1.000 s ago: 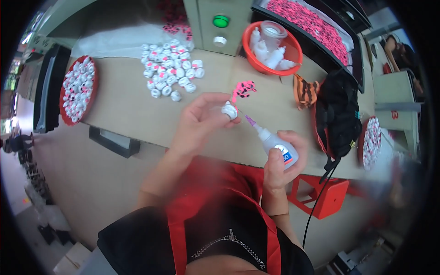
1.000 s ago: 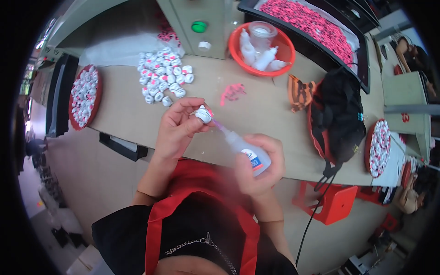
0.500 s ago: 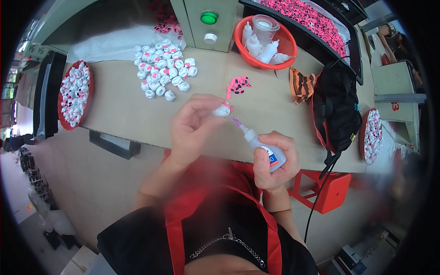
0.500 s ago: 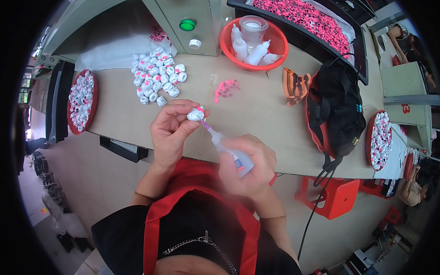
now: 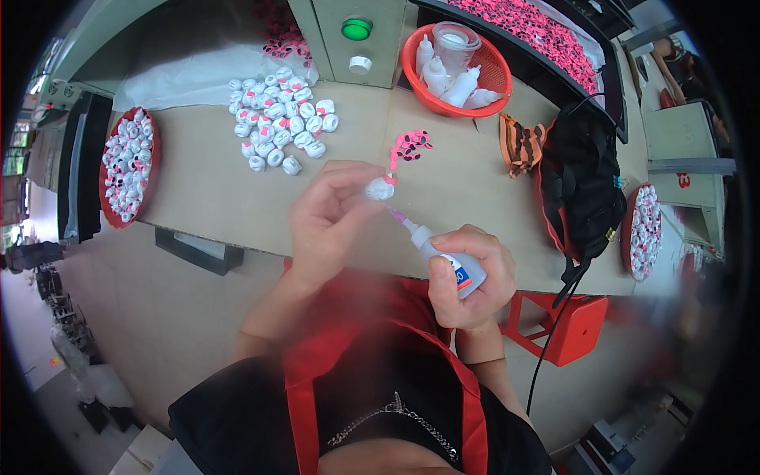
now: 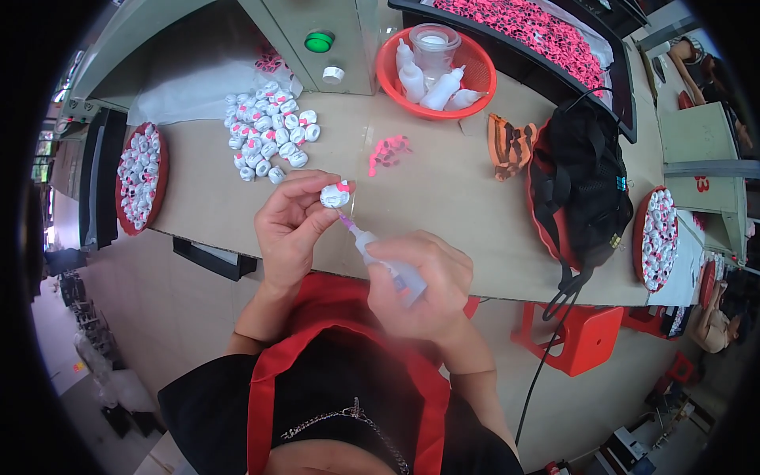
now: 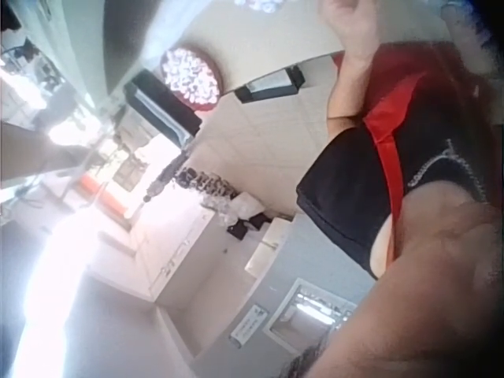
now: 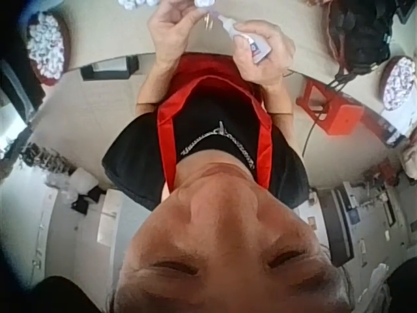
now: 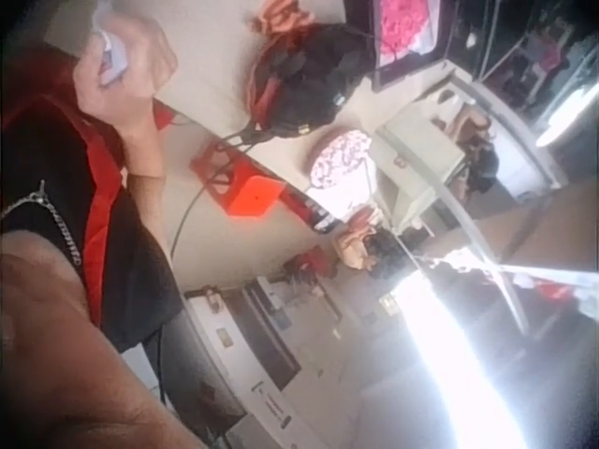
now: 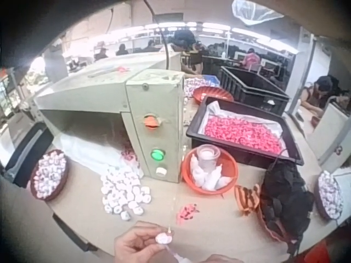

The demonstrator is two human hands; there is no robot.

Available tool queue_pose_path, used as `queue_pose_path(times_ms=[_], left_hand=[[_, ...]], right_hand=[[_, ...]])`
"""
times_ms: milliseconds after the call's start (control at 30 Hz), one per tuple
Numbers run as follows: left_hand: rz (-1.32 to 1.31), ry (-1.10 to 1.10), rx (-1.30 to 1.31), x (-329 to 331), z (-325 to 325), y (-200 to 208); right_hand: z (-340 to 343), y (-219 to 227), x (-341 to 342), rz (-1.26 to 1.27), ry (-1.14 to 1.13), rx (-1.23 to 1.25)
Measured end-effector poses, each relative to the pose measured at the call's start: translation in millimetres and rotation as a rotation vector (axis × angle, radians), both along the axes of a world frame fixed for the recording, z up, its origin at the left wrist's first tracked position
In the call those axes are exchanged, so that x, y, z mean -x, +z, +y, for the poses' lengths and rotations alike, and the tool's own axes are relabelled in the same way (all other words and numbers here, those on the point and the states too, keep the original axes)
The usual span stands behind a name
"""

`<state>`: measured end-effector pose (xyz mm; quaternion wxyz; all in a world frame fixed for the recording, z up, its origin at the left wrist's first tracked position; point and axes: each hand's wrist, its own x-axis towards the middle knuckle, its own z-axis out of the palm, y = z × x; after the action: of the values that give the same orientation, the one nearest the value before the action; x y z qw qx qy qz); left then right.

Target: The person applies glue to small toy heads using a squeeze bottle and attaches small bow pieces onto them by hand.

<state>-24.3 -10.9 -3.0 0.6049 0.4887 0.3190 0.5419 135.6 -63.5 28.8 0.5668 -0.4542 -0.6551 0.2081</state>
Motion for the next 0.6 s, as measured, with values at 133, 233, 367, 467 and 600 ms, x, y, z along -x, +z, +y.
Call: queue_pose_path(times_ms=[133,233,367,467,600], left_hand=[[-0.038,-0.039,0.06,0.6,2.0,1.5],[-0.133,-0.077,0.181,-0.2,2.8,3.2],[-0.2,-0.116,0.253,-0.3,3.0,5.4],[-0.216,-0.144,0.272,1.6,3.6,5.0],[-0.212,-0.158,0.264,4.2,4.0,3.1]], right_hand=[[1.5,4.0,0.9,0.056,-0.076,-0.009],[-0.8,2.5,-0.7,0.071,-0.069,0.014],[0.3,2.9,-0.6,0.081,-0.071,-0.017],[-0.3,2.8,-2.7,0.066,-0.073,-0.013],[-1.4,0.9,-4.5,0.063,-0.087,-0.008]])
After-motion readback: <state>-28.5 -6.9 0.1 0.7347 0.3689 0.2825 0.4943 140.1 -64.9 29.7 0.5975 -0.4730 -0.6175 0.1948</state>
